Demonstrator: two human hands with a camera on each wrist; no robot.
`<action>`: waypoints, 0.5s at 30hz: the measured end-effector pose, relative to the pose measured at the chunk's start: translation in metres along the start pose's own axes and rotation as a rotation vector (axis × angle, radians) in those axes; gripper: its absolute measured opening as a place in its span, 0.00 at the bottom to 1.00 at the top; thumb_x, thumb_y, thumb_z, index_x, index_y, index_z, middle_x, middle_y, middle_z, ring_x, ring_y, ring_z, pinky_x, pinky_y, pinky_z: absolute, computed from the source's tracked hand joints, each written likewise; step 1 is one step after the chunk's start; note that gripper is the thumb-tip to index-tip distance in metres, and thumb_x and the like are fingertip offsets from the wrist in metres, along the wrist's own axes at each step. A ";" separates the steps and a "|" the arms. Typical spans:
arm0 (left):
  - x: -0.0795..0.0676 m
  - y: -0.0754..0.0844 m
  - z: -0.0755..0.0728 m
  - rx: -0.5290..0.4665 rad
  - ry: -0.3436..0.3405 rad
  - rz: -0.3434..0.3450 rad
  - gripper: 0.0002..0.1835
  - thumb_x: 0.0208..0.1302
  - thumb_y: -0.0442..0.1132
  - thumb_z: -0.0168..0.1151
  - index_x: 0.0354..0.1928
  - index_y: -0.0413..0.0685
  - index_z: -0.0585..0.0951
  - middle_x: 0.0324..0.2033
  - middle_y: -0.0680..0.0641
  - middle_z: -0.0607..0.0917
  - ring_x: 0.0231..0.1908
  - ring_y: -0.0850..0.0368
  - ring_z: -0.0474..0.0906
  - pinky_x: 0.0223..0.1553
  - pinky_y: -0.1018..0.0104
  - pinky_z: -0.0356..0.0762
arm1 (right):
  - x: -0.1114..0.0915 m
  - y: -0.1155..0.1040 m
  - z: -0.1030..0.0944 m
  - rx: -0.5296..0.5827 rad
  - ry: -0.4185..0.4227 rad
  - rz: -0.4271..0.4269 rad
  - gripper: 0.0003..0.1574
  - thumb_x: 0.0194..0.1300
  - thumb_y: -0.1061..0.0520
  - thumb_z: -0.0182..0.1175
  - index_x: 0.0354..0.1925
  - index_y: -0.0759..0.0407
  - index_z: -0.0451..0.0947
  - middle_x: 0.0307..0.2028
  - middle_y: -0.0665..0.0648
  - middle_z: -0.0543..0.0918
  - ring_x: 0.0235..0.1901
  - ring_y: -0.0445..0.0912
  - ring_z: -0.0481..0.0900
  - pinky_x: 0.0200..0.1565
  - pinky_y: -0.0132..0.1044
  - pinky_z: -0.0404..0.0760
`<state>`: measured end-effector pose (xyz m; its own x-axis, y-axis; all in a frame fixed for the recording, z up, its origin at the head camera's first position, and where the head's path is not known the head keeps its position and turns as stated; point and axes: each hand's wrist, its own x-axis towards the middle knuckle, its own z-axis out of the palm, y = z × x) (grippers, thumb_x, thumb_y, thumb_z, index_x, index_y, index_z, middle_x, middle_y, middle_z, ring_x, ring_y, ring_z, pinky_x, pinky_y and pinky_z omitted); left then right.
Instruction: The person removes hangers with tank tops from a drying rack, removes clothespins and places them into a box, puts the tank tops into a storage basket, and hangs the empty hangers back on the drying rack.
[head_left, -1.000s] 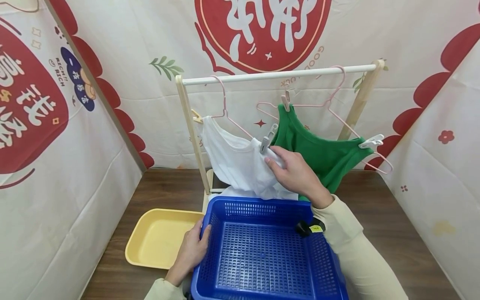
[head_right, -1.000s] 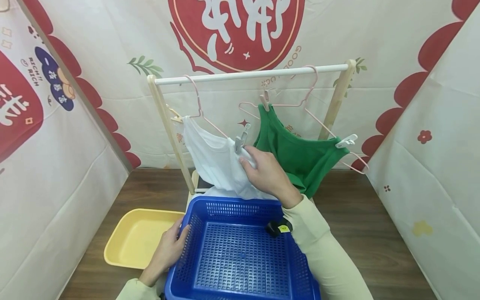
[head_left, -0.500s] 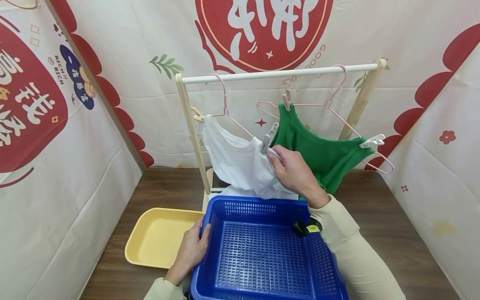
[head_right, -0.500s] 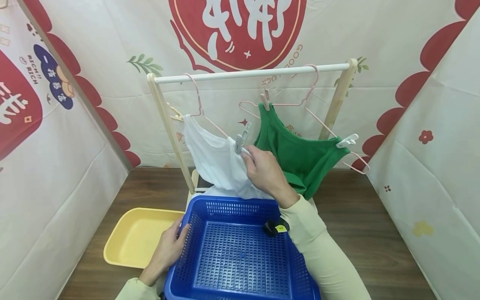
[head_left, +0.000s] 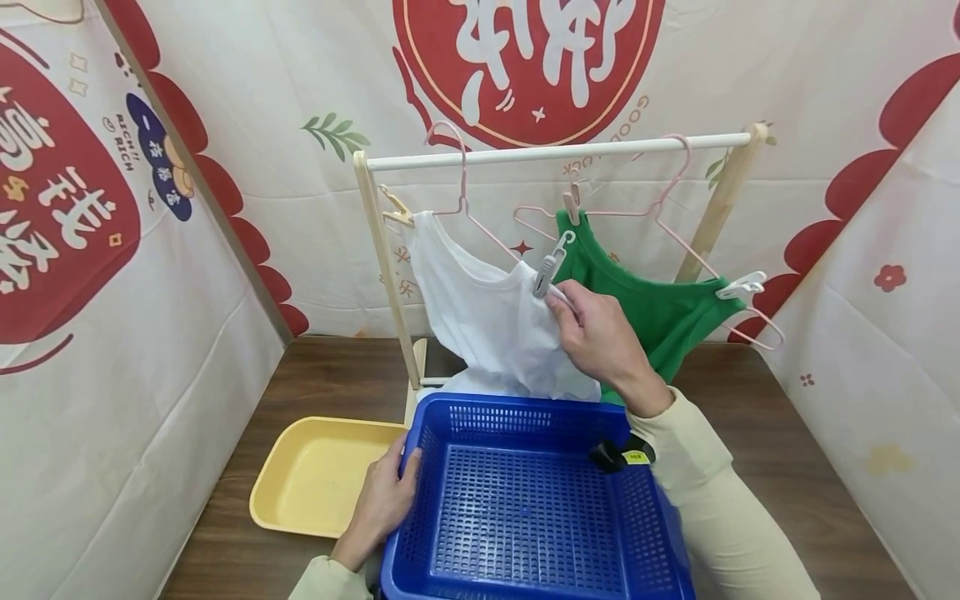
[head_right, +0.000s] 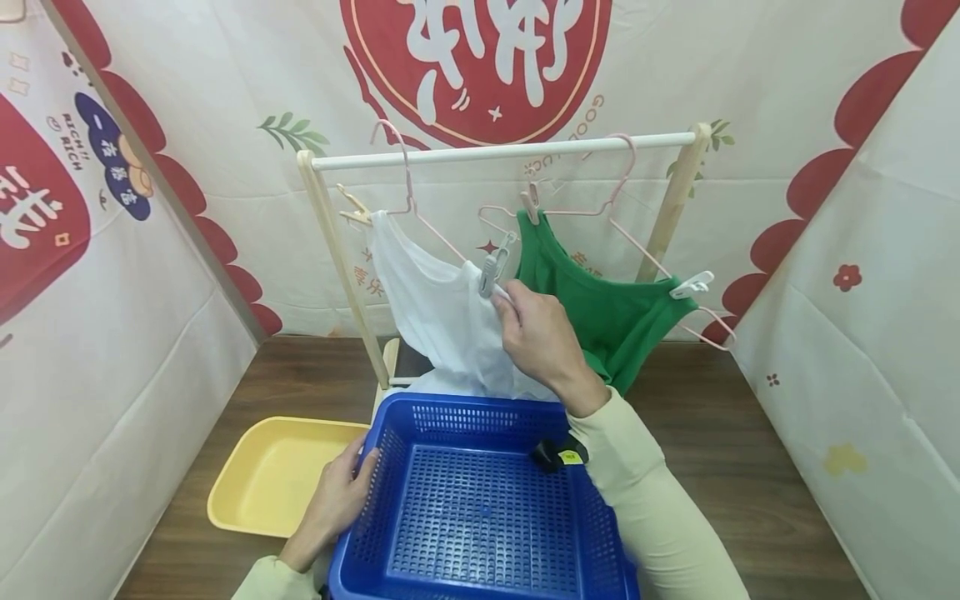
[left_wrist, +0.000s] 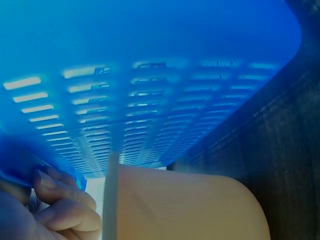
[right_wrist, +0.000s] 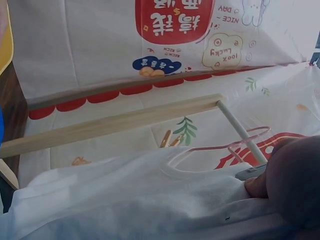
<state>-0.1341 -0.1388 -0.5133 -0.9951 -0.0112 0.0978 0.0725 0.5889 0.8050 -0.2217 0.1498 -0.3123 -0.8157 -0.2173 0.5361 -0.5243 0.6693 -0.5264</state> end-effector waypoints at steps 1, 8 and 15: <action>0.000 0.000 0.000 0.003 0.002 0.000 0.20 0.77 0.42 0.51 0.65 0.43 0.73 0.49 0.37 0.85 0.42 0.47 0.85 0.41 0.49 0.83 | 0.000 0.000 -0.001 -0.004 0.006 -0.006 0.09 0.74 0.60 0.53 0.39 0.62 0.78 0.17 0.50 0.63 0.19 0.47 0.67 0.23 0.39 0.64; 0.001 0.000 0.000 0.004 0.005 0.002 0.21 0.76 0.42 0.51 0.65 0.41 0.72 0.49 0.36 0.85 0.43 0.46 0.85 0.42 0.48 0.83 | -0.001 -0.002 -0.008 -0.017 0.023 -0.017 0.08 0.73 0.61 0.54 0.40 0.63 0.79 0.16 0.51 0.63 0.18 0.46 0.65 0.22 0.38 0.63; 0.002 -0.003 -0.002 0.039 0.041 0.022 0.19 0.75 0.40 0.53 0.64 0.43 0.74 0.48 0.36 0.86 0.43 0.44 0.85 0.43 0.46 0.82 | -0.005 -0.006 -0.017 -0.025 0.037 -0.026 0.09 0.73 0.60 0.54 0.40 0.63 0.79 0.16 0.50 0.62 0.17 0.45 0.63 0.20 0.36 0.62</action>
<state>-0.1361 -0.1423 -0.5142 -0.9897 -0.0309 0.1398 0.0906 0.6202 0.7792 -0.2109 0.1592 -0.3005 -0.7921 -0.2086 0.5736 -0.5385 0.6813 -0.4959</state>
